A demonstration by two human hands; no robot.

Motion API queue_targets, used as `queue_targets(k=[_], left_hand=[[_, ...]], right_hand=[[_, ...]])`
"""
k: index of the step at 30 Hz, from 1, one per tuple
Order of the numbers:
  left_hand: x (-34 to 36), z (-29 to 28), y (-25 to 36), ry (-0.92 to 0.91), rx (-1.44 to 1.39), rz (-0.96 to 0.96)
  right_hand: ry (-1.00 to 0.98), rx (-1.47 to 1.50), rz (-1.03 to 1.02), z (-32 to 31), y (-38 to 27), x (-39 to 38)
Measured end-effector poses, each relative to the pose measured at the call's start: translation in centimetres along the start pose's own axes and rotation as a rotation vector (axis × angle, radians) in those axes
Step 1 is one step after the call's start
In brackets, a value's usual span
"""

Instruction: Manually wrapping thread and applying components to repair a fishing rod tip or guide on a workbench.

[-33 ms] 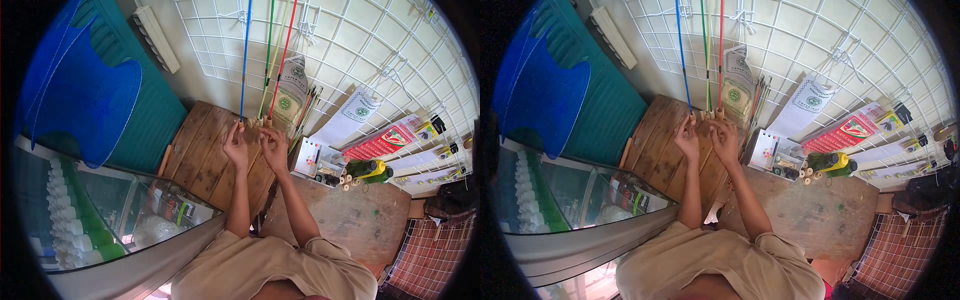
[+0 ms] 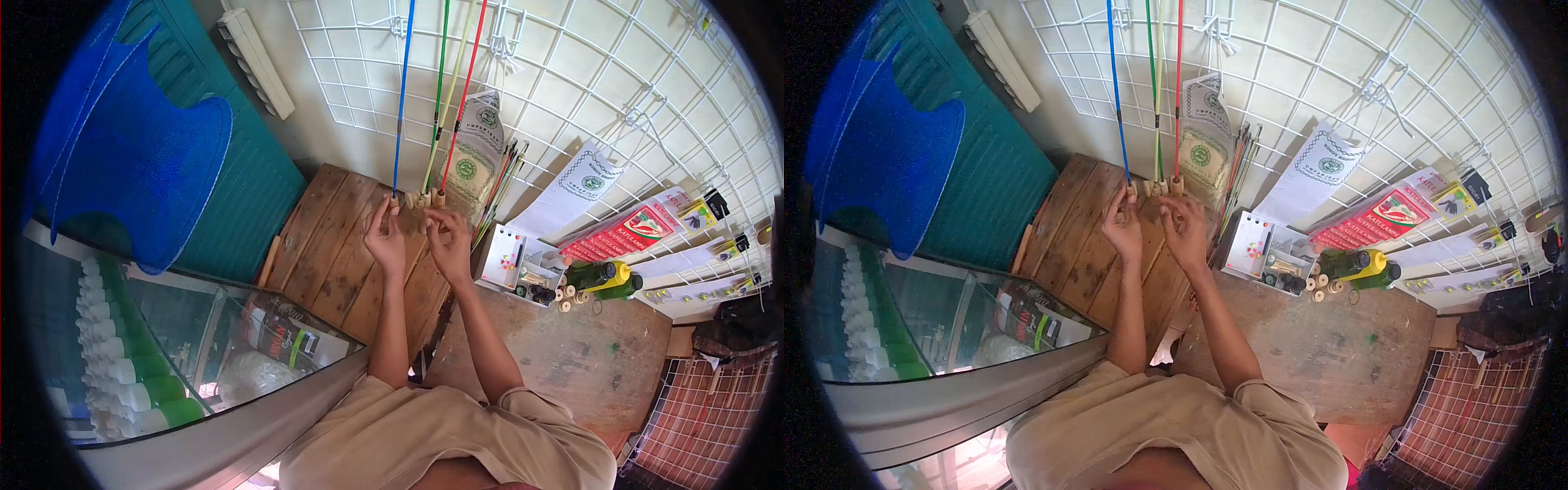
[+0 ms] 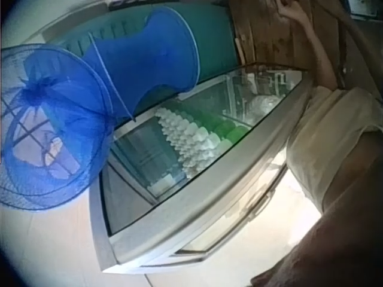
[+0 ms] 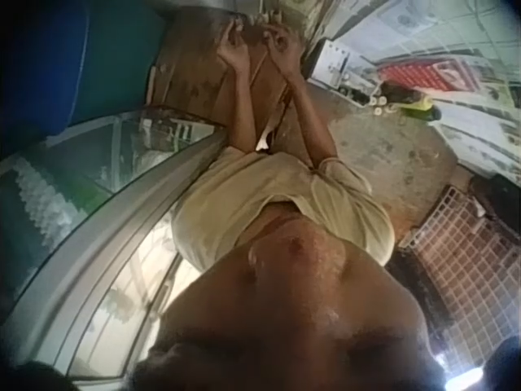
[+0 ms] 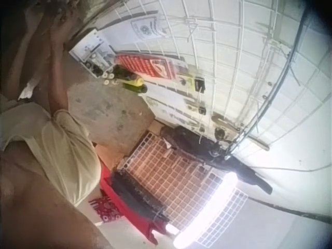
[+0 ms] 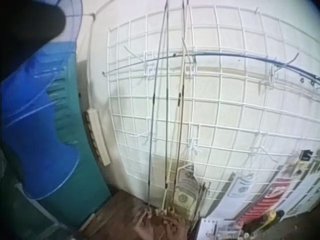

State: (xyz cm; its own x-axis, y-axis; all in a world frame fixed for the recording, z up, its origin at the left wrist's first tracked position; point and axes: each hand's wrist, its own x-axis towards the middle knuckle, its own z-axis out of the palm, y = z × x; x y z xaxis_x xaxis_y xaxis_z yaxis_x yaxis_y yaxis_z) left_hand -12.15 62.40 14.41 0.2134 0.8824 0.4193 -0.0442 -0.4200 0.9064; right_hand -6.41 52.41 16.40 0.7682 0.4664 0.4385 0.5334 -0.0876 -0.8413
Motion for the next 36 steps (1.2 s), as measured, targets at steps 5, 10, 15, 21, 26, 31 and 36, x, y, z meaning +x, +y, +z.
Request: queue_targets(k=[5,10,15,21,26,31,36], left_hand=[[0.3,0.2,-0.5,0.002,0.049,0.083],[0.8,1.4,-1.2,-0.006,0.038,0.101],[1.4,1.1,-0.8,-0.081,0.074,0.075],[1.8,0.8,-0.1,-0.145,0.115,0.165],[1.6,0.5,-0.8,-0.125,0.227,0.116],[1.5,0.6,-1.3,-0.129,0.196,0.179],[1.0,0.6,-1.1,-0.100,0.164,0.167]], right_hand=[[-0.034,0.018,0.016,-0.1,0.1,-0.3],[-0.045,0.032,0.035,0.0,0.7,-0.4],[0.060,-0.033,-0.025,-0.1,0.8,-0.4],[0.114,-0.073,-0.050,1.0,-0.7,1.3],[0.171,-0.094,-0.053,1.1,0.2,1.1],[0.173,-0.098,-0.071,0.8,0.0,1.0],[0.185,-0.081,-0.075,0.6,0.1,0.5]])
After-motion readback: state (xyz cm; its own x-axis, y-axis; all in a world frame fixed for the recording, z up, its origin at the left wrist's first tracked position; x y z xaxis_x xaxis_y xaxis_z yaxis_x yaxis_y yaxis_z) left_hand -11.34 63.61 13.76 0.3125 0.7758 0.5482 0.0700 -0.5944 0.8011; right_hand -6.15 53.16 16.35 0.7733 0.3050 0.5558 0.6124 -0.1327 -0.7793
